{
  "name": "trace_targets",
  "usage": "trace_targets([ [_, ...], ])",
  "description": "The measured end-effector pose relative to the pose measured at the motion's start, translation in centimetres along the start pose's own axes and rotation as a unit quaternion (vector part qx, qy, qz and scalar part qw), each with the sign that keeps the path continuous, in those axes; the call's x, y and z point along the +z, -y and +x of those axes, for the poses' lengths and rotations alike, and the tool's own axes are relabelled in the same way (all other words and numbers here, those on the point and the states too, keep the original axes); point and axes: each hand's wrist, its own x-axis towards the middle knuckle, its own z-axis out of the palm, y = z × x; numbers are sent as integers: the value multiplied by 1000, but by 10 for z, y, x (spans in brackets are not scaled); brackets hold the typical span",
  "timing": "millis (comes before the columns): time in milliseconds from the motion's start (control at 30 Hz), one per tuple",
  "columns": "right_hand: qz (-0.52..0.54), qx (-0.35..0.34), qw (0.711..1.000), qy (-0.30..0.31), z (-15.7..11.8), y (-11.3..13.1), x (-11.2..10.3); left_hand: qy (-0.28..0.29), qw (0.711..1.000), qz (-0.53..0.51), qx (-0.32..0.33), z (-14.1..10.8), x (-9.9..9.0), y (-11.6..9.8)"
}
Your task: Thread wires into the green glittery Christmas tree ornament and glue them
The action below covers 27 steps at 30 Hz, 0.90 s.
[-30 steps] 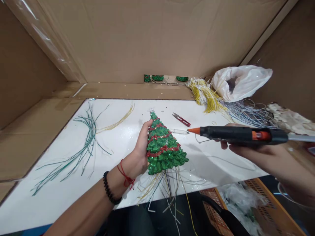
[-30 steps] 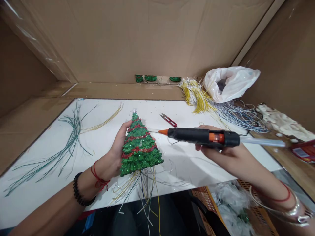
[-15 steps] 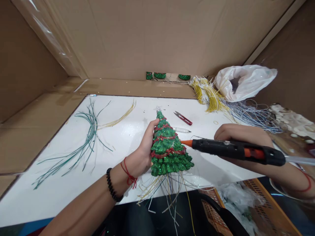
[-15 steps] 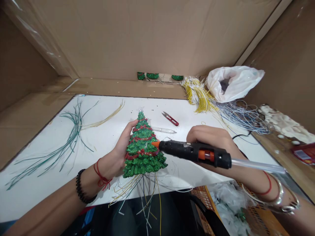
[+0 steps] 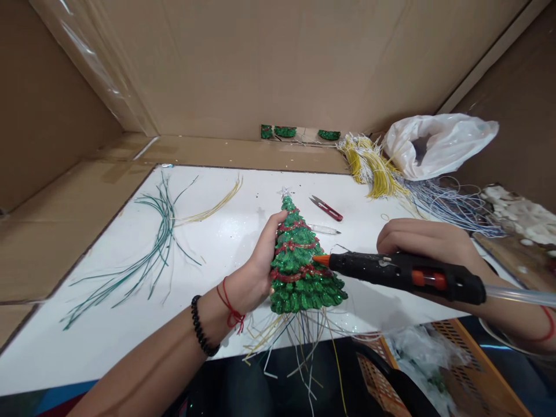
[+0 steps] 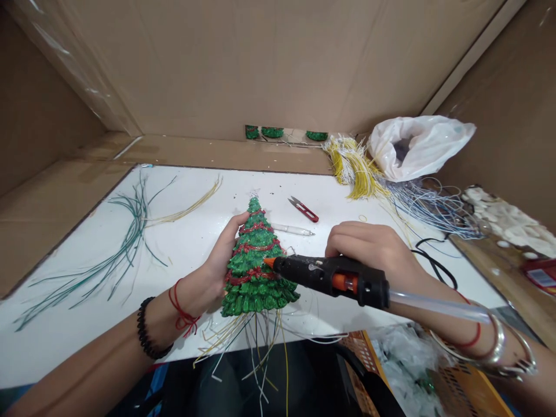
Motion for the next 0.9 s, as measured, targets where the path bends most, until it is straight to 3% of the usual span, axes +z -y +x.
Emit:
trace_targets([
  [500, -38, -22, 999, -24, -3, 2, 3, 19, 999, -35, 8, -1, 1, 0],
  [900, -69, -39, 996, -34, -5, -2, 5, -4, 1000, -15, -7, -2, 1, 0],
])
